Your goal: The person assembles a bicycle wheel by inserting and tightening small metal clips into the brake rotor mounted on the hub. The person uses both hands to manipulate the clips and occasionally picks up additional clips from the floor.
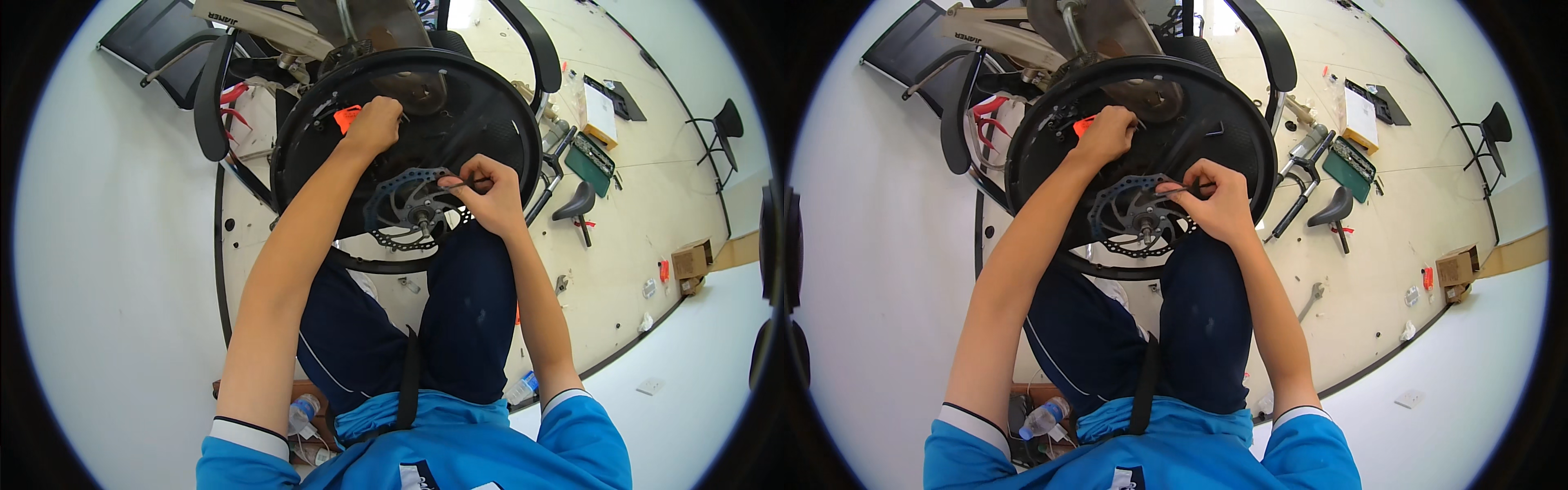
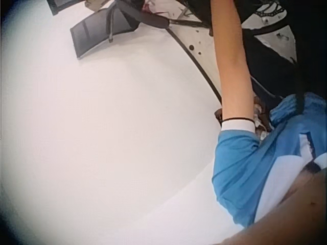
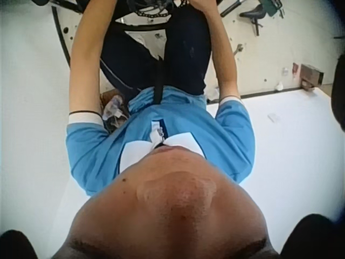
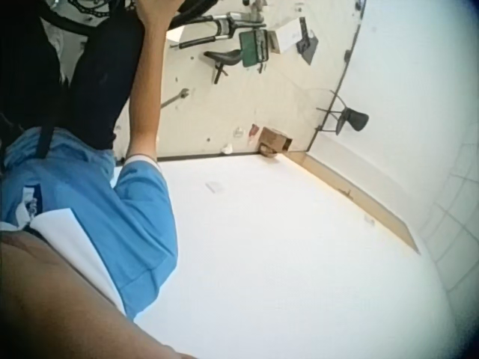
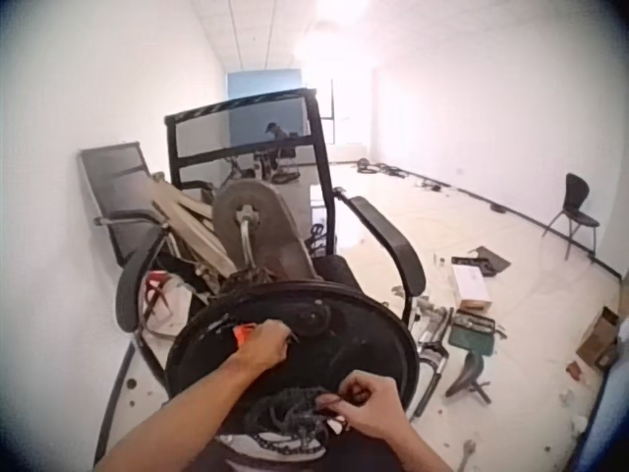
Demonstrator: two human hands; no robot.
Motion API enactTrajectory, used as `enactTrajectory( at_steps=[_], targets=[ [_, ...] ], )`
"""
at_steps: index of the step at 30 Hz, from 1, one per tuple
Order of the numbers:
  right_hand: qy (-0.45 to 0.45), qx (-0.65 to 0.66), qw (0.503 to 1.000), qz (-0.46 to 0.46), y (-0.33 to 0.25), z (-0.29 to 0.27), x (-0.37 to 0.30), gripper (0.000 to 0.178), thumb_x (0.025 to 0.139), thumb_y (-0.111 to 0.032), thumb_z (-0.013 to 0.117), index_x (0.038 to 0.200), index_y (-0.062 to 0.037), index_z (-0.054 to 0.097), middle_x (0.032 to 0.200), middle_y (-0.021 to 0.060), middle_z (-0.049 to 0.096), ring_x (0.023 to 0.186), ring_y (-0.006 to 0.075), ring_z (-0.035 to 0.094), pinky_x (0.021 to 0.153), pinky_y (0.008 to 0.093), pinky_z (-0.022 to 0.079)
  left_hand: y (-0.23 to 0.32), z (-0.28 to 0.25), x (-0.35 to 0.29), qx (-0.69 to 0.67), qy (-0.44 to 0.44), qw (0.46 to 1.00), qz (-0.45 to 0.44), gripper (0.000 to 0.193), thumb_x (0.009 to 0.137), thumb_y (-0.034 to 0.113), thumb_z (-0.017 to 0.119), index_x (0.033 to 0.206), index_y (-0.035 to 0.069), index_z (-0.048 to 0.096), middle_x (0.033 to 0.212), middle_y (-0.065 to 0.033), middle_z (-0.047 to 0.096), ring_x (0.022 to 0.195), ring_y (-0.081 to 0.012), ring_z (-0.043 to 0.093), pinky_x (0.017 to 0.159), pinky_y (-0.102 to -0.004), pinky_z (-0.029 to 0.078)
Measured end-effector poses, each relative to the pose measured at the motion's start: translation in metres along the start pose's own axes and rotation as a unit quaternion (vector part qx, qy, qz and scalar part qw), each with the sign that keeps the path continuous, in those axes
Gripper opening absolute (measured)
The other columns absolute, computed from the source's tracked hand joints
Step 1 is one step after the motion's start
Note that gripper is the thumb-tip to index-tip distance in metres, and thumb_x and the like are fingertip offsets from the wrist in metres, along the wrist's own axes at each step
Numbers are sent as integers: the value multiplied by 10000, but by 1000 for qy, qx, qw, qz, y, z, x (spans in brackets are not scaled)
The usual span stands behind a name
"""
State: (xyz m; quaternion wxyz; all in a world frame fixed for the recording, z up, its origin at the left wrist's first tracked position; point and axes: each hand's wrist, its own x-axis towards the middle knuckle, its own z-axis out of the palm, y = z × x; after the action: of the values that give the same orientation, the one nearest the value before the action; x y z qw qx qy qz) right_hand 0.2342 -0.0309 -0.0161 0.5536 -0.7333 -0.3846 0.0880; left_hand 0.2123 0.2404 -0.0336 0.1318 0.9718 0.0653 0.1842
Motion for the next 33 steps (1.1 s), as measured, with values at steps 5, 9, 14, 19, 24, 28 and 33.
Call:
enactTrajectory(
  at_steps=[5, 9, 14, 19, 24, 28, 33],
  targets=[
    [34, 56, 998, 14, 0, -3, -5, 307, 793, -207, 852, 745, -3, 627, 590, -56, 496, 532, 3, 330, 490, 215, 244, 26, -40, -27, -59, 83, 994, 36, 143, 826, 53, 700, 950, -4, 741, 920, -174, 705, 865, -359, 683, 768, -410, 553],
    [119, 125, 985, 16, -6, 0, -19, 267, 894, -157, 783, 749, 5, 628, 612, -92, 482, 555, -12, 331, 498, 208, 217, 36, -76, -61, -55, 174, 976, 123, 175, 835, 43, 712, 1005, 2, 718, 960, -141, 700, 830, -299, 689, 747, -365, 558],
    [163, 171, 971, 38, -40, 3, -49, 263, 918, -183, 762, 782, 6, 640, 645, -89, 483, 587, -1, 349, 515, 217, 247, 66, -132, -112, -33, 270, 952, 139, 166, 817, 40, 715, 980, 7, 712, 949, -121, 706, 879, -299, 681, 798, -361, 560],
    [99, 349, 918, 158, -50, 43, -111, 404, 1034, -385, 569, 764, -85, 577, 588, -56, 429, 522, 53, 401, 495, 256, 339, 150, -111, -195, -175, 302, 933, 91, 177, 777, -30, 742, 947, 16, 747, 913, -127, 729, 794, -247, 726, 747, -307, 576],
    [-38, 514, 795, 321, -64, 98, -189, 458, 1084, -456, 420, 995, -69, 647, 842, 21, 609, 751, 129, 572, 696, 298, 469, 198, -47, -295, -178, 251, 947, 91, 241, 765, -20, 772, 1000, 11, 732, 993, -120, 719, 871, -261, 713, 747, -329, 579],
    [-97, 514, 757, 392, -25, 101, -222, 414, 1093, -404, 405, 1046, -64, 638, 879, 29, 602, 774, 141, 562, 703, 310, 466, 203, -11, -334, -198, 216, 955, 35, 260, 751, -7, 783, 1004, -3, 725, 983, -125, 710, 844, -271, 701, 739, -322, 579],
    [-63, 510, 752, 413, -2, 110, -235, 399, 1074, -399, 457, 943, -61, 624, 775, 20, 555, 677, 135, 512, 669, 304, 446, 209, -6, -339, -272, 195, 942, -38, 184, 770, -13, 765, 946, -17, 710, 906, -140, 704, 747, -232, 710, 647, -305, 568]
  ],
)
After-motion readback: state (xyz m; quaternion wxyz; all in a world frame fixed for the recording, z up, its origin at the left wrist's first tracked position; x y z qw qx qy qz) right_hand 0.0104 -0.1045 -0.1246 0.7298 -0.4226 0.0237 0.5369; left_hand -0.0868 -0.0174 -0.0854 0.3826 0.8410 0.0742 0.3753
